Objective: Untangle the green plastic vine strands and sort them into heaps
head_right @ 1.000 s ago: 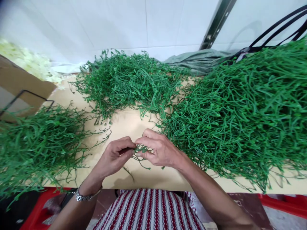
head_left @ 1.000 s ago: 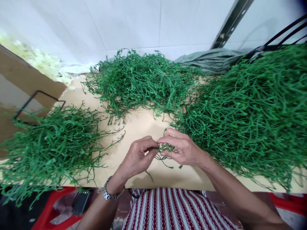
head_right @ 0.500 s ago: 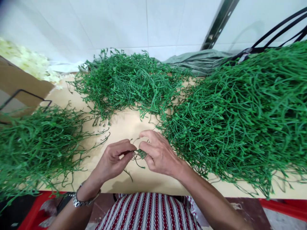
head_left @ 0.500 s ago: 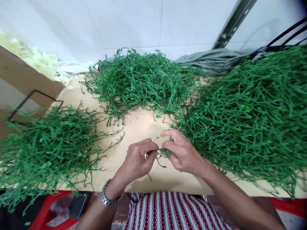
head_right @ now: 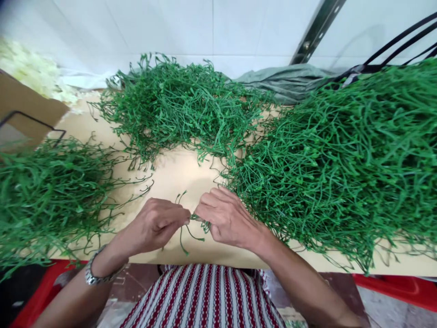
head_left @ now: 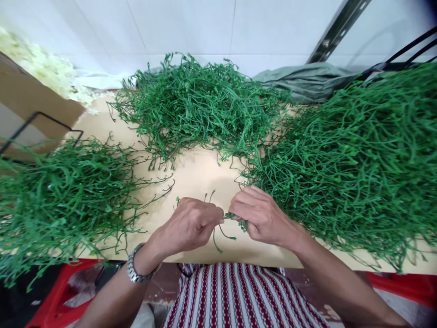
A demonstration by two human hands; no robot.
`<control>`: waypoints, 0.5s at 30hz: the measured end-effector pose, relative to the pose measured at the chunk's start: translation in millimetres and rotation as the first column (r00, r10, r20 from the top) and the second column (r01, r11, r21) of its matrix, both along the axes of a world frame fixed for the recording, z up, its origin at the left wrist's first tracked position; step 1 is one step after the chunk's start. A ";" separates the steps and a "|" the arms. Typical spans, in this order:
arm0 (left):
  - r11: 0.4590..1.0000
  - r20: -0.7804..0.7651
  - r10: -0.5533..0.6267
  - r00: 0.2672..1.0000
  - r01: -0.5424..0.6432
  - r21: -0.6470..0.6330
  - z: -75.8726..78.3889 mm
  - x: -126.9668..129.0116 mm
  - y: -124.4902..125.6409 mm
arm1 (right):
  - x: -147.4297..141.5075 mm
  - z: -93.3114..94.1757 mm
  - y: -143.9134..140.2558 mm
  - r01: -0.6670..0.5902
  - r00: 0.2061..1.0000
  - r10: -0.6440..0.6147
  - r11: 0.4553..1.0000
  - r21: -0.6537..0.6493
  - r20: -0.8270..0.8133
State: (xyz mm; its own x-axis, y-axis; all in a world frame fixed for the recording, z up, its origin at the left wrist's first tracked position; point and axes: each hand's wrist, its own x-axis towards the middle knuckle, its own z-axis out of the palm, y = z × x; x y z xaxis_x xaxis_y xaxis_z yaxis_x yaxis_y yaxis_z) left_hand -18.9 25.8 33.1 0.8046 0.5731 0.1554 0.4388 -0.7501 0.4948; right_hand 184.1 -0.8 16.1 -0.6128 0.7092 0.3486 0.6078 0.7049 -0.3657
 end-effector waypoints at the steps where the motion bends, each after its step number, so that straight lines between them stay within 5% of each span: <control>1: 1.000 0.007 -0.016 1.000 0.016 0.007 2.6 -6.1 1.3 | 6.2 3.0 -0.6 -0.003 0.999 0.003 1.000 -0.013 -0.039; 7: 0.968 0.162 0.212 0.964 -0.184 -0.172 12.3 -22.7 9.8 | 36.2 24.3 6.8 0.096 0.957 -0.113 0.993 -0.075 -0.268; 11: 0.911 0.158 0.277 0.948 -0.206 -0.357 6.9 -0.3 7.7 | 13.6 22.1 15.3 0.071 0.953 -0.098 0.992 -0.102 -0.286; 15: 0.866 0.229 0.378 0.897 -0.255 -0.429 -2.9 14.2 4.2 | -15.5 8.8 18.1 0.001 0.917 -0.131 0.945 -0.327 -0.378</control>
